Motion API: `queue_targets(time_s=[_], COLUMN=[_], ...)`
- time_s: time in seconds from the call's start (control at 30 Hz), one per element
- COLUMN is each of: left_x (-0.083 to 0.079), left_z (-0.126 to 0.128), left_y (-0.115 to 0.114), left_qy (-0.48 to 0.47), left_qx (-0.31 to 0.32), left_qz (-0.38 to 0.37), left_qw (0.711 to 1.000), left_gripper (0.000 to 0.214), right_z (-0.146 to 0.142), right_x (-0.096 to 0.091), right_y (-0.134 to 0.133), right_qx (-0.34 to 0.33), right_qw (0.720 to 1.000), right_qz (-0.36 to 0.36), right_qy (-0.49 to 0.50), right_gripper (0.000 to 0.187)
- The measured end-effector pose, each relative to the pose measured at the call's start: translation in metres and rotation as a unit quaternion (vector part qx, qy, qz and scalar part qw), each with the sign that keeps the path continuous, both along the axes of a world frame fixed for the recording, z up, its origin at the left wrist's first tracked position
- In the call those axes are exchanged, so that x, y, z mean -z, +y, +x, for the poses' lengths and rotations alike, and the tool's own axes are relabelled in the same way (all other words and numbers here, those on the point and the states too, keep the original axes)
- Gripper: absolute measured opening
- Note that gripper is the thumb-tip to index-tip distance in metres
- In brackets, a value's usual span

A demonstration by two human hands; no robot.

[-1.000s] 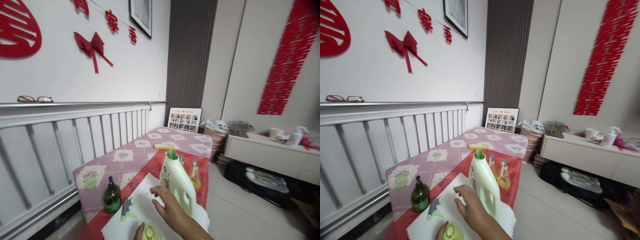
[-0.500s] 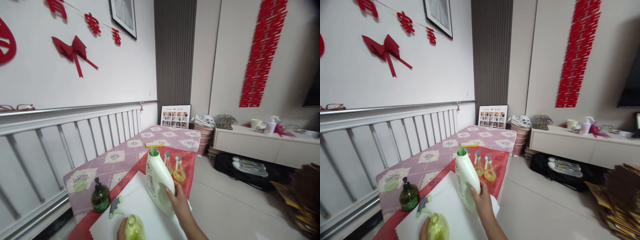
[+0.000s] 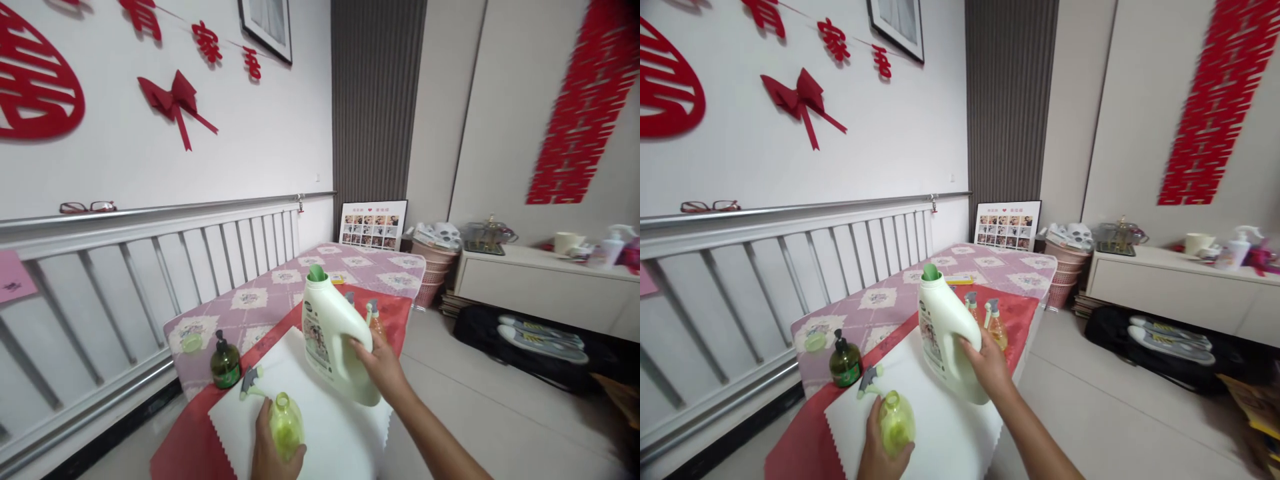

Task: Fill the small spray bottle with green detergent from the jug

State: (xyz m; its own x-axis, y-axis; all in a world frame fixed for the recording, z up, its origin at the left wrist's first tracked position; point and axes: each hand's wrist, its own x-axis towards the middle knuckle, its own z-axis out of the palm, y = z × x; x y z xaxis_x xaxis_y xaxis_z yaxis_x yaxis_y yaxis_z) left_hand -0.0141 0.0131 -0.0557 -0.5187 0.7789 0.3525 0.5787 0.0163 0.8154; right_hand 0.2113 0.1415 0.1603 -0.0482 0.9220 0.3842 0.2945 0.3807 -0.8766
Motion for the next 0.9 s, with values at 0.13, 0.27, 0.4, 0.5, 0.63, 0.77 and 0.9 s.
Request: queue_targets(time_s=[0.13, 0.27, 0.4, 0.5, 0.63, 0.77, 0.9], left_x=[-0.017, -0.027, -0.032, -0.032, -0.028, -0.02, -0.016], left_z=[0.006, 0.008, 0.009, 0.01, 0.008, 0.002, 0.001], left_y=[-0.007, -0.012, -0.014, -0.014, -0.012, -0.009, -0.006], left_qy=[-0.028, -0.051, -0.077, -0.086, -0.083, -0.089, -0.084], left_qx=[-0.011, -0.019, -0.02, -0.02, -0.009, 0.031, 0.032], left_qz=[-0.007, -0.018, -0.02, -0.023, -0.014, -0.022, -0.005], left_qw=[1.0, 0.998, 0.997, 0.996, 0.996, 0.995, 0.996], left_gripper=[0.096, 0.091, 0.089, 0.088, 0.087, 0.088, 0.088], right_z=[0.022, 0.037, 0.048, 0.054, 0.056, 0.05, 0.043], right_x=[-0.034, -0.065, -0.084, -0.09, -0.097, -0.106, -0.111], right_y=[-0.004, -0.013, -0.021, -0.024, -0.026, -0.029, -0.03], right_qx=[-0.049, -0.099, -0.175, -0.208, -0.254, -0.257, -0.254], right_qw=[0.998, 0.988, 0.966, 0.948, 0.926, 0.908, 0.893], right_qz=[-0.038, -0.104, -0.134, -0.15, -0.143, -0.118, -0.106], right_qy=[-0.01, -0.056, -0.135, -0.186, -0.239, -0.311, -0.356], right_gripper=[0.038, 0.041, 0.05, 0.052, 0.053, 0.053, 0.052])
